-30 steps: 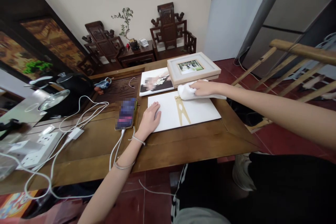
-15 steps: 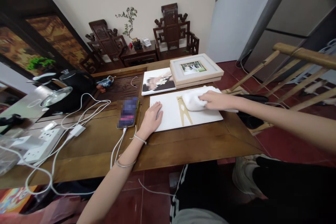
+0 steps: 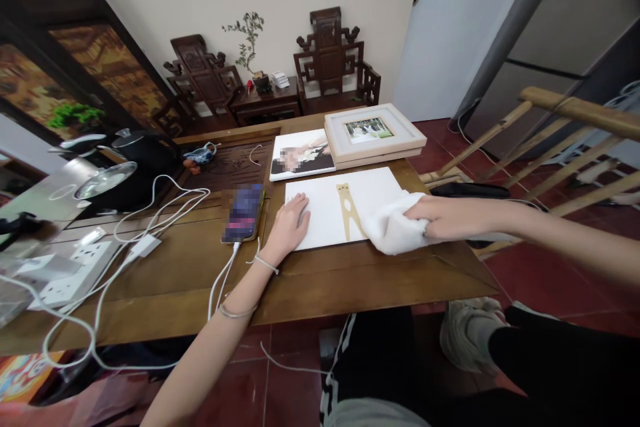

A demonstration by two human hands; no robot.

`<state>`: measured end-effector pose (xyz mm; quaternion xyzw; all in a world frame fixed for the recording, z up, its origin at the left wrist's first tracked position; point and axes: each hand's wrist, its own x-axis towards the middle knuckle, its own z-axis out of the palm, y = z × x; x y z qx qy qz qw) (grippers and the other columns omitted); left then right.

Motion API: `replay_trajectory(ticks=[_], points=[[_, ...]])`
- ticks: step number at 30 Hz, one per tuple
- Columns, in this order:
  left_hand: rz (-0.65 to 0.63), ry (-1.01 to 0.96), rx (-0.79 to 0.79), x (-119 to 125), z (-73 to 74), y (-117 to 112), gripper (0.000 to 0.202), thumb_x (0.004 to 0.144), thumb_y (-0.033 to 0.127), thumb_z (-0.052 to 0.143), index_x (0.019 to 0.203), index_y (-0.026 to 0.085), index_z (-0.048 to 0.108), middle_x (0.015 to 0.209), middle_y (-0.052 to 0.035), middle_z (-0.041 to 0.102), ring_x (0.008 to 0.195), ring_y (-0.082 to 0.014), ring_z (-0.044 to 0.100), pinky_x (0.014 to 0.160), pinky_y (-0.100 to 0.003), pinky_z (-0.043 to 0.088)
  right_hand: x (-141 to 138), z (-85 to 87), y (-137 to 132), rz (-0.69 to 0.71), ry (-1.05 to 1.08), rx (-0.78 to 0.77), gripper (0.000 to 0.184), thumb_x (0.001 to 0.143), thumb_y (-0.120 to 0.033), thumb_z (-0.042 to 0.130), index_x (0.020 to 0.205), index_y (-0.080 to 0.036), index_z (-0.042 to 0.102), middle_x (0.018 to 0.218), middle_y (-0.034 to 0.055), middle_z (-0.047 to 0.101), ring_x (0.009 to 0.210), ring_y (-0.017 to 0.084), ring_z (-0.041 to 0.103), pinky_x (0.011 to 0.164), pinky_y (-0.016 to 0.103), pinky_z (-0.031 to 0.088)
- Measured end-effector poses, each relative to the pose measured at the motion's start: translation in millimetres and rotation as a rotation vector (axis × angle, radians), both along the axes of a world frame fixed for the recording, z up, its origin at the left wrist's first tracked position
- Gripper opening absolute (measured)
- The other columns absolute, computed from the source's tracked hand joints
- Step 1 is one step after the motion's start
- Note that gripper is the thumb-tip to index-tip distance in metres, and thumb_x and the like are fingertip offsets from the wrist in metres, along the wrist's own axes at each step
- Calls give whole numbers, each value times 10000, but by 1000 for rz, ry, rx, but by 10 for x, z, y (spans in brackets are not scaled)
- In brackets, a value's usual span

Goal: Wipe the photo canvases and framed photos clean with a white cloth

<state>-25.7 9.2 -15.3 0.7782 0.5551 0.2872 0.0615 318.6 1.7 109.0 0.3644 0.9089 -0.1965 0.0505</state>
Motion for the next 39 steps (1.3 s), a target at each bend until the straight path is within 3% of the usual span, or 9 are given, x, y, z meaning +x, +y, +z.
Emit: replay_trajectory(ticks=[3, 8, 14, 19, 23, 26, 29, 32, 39], points=[[4, 4, 2, 5, -3, 0, 382, 947, 240, 462, 1286, 159, 618, 1451, -152, 566, 1405, -300, 471, 1171, -559, 367, -33, -33, 258, -2, 18, -98, 163, 628, -57, 469, 678, -210, 493, 772, 52, 615, 776, 231, 583, 686, 327, 431], [5, 19, -25, 13, 18, -7, 407, 947, 234, 447, 1299, 109, 608, 1461, -189, 545, 1412, -318, 459, 1170, -569, 361, -260, -174, 684, -83, 28, 39, 142, 641, -99, 467, 658, -224, 401, 743, 61, 589, 751, 231, 555, 668, 324, 396], [22, -8, -31, 18, 23, -7, 403, 939, 235, 466, 1306, 140, 601, 1466, -169, 547, 1414, -308, 459, 1179, -563, 351, -794, -284, 811, -120, 109, 208, 145, 722, -95, 447, 806, -195, 509, 906, 123, 661, 875, 258, 586, 732, 321, 402], [17, -3, -33, 23, 29, -14, 424, 946, 235, 454, 1340, 133, 572, 1478, -171, 533, 1425, -302, 444, 1183, -550, 348, -1043, -371, 640, -74, 25, 186, 277, 742, -34, 443, 952, -163, 569, 1193, 217, 624, 1152, 343, 564, 899, 456, 433], [9, 2, -30, 20, 22, -12, 423, 950, 241, 448, 1335, 118, 574, 1478, -183, 530, 1422, -311, 446, 1177, -552, 354, -1032, -450, 310, 32, 3, 183, 408, 739, 34, 425, 1056, -159, 596, 1417, 241, 507, 1454, 393, 294, 1022, 674, 368], [11, -6, -20, 17, 16, -10, 413, 948, 239, 455, 1325, 132, 583, 1473, -173, 538, 1415, -308, 456, 1179, -547, 352, -978, -446, -42, 121, -8, 169, 473, 739, 69, 398, 1099, -157, 604, 1534, 193, 421, 1517, 389, 131, 1044, 754, 314], [10, -13, -24, 17, 14, -11, 409, 947, 242, 454, 1318, 132, 590, 1473, -175, 537, 1414, -318, 457, 1178, -558, 349, -911, -388, -370, 174, -3, 144, 501, 734, 85, 373, 1092, -168, 614, 1573, 147, 389, 1518, 386, 133, 1041, 761, 331], [12, -12, -27, 16, 11, -11, 414, 948, 249, 451, 1322, 135, 587, 1478, -176, 531, 1417, -318, 452, 1176, -570, 347, -840, -316, -564, 187, 12, 61, 459, 725, 74, 393, 1028, -178, 628, 1485, 158, 499, 1514, 360, 177, 1057, 703, 378], [21, -16, -38, 23, -1, -11, 425, 944, 242, 452, 1333, 128, 581, 1489, -176, 519, 1428, -314, 436, 1185, -571, 331, -724, -282, -476, 142, 42, -35, 373, 726, 58, 420, 939, -182, 611, 1444, 201, 533, 1485, 325, 287, 1114, 615, 350]])
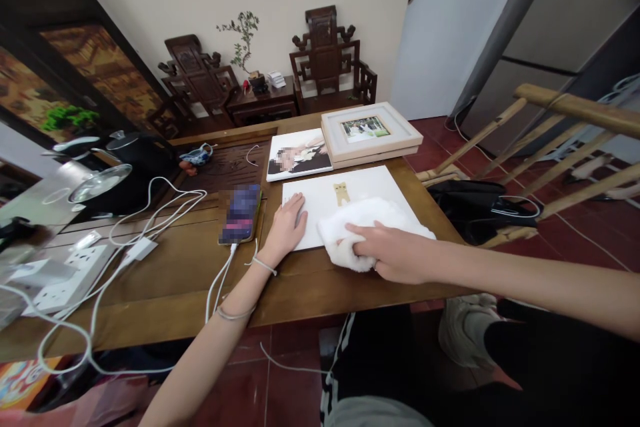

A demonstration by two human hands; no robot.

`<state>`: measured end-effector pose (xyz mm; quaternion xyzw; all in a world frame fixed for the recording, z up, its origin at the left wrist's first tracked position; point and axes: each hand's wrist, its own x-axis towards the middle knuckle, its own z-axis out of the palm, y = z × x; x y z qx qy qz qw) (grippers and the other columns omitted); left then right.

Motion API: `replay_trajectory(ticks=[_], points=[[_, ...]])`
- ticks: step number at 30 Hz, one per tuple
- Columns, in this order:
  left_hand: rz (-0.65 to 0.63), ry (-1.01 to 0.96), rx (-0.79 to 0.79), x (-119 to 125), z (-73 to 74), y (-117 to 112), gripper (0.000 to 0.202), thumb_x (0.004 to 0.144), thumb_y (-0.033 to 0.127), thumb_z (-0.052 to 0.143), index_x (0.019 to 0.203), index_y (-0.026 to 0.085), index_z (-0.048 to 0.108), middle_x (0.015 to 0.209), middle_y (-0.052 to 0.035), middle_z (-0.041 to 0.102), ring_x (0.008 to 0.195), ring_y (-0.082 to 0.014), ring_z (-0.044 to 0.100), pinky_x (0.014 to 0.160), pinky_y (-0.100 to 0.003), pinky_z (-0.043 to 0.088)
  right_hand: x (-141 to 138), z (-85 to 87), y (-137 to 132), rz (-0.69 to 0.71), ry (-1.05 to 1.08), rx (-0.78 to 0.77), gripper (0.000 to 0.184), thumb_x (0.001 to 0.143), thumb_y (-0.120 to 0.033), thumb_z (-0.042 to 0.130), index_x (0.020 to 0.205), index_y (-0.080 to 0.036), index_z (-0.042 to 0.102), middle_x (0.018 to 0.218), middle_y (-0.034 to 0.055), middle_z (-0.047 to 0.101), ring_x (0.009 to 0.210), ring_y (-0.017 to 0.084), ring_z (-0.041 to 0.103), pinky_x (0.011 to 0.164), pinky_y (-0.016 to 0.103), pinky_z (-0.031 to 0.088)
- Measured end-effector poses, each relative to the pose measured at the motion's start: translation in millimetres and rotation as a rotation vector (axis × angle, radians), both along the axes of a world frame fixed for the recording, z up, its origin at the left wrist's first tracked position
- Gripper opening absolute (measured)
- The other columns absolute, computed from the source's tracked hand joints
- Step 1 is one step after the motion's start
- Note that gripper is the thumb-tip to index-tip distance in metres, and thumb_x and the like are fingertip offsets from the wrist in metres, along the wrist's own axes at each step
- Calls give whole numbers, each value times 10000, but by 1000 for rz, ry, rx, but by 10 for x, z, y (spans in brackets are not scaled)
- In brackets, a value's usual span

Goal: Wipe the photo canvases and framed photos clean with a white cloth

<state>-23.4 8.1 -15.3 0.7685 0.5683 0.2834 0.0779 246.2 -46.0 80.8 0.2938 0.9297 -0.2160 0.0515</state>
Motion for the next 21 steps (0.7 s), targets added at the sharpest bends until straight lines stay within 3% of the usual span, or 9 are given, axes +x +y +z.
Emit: replay_trajectory(ticks=[3, 7, 10, 12, 15, 18, 21], points=[[-1, -2, -1, 4, 0, -2, 433, 944, 239, 453, 1344, 126, 573, 1502, -176, 504, 1430, -315, 433, 1188, -572, 325, -16, -4, 156, -18, -18, 39, 346, 734, 56, 416, 918, -175, 596, 1441, 215, 532, 1433, 330, 389, 1085, 566, 380], [-3, -5, 1, 2, -7, 0, 427, 948, 244, 454, 1340, 131, 579, 1509, -172, 498, 1431, -310, 433, 1192, -563, 321, -129, 9, 472, -46, -37, 130, 310, 741, 38, 428, 904, -163, 599, 1304, 220, 621, 1344, 329, 494, 933, 408, 466], [-3, -5, -6, -4, -12, 5, 426, 951, 246, 447, 1338, 130, 582, 1498, -172, 510, 1433, -310, 429, 1195, -562, 318, -258, 4, 769, -74, -60, 210, 300, 753, 8, 433, 940, -149, 608, 1172, 210, 665, 1113, 315, 636, 805, 356, 460], [-7, 2, -10, -8, -12, 9, 427, 953, 248, 441, 1341, 133, 580, 1499, -168, 510, 1434, -310, 428, 1191, -568, 322, -347, -10, 950, -83, -74, 252, 308, 770, -6, 426, 979, -136, 611, 1133, 210, 669, 1014, 304, 658, 773, 352, 447], [-14, 11, -12, -13, -11, 13, 428, 955, 251, 437, 1341, 133, 580, 1498, -167, 511, 1434, -309, 428, 1190, -569, 324, -453, -43, 1111, -112, -77, 287, 339, 792, -13, 411, 1038, -124, 616, 1176, 227, 647, 1039, 317, 647, 799, 372, 454], [-13, 7, -10, -16, -11, 15, 425, 957, 257, 438, 1338, 137, 583, 1495, -164, 516, 1433, -305, 430, 1194, -561, 322, -502, -96, 1086, -158, -80, 285, 397, 803, -5, 390, 1111, -129, 610, 1310, 249, 574, 1172, 351, 597, 890, 456, 464], [-14, 2, -14, -18, -12, 17, 422, 956, 258, 442, 1339, 149, 584, 1497, -158, 515, 1433, -310, 430, 1191, -571, 322, -496, -153, 905, -144, -72, 299, 475, 787, 28, 380, 1180, -135, 593, 1376, 254, 533, 1424, 375, 359, 1000, 594, 414]])
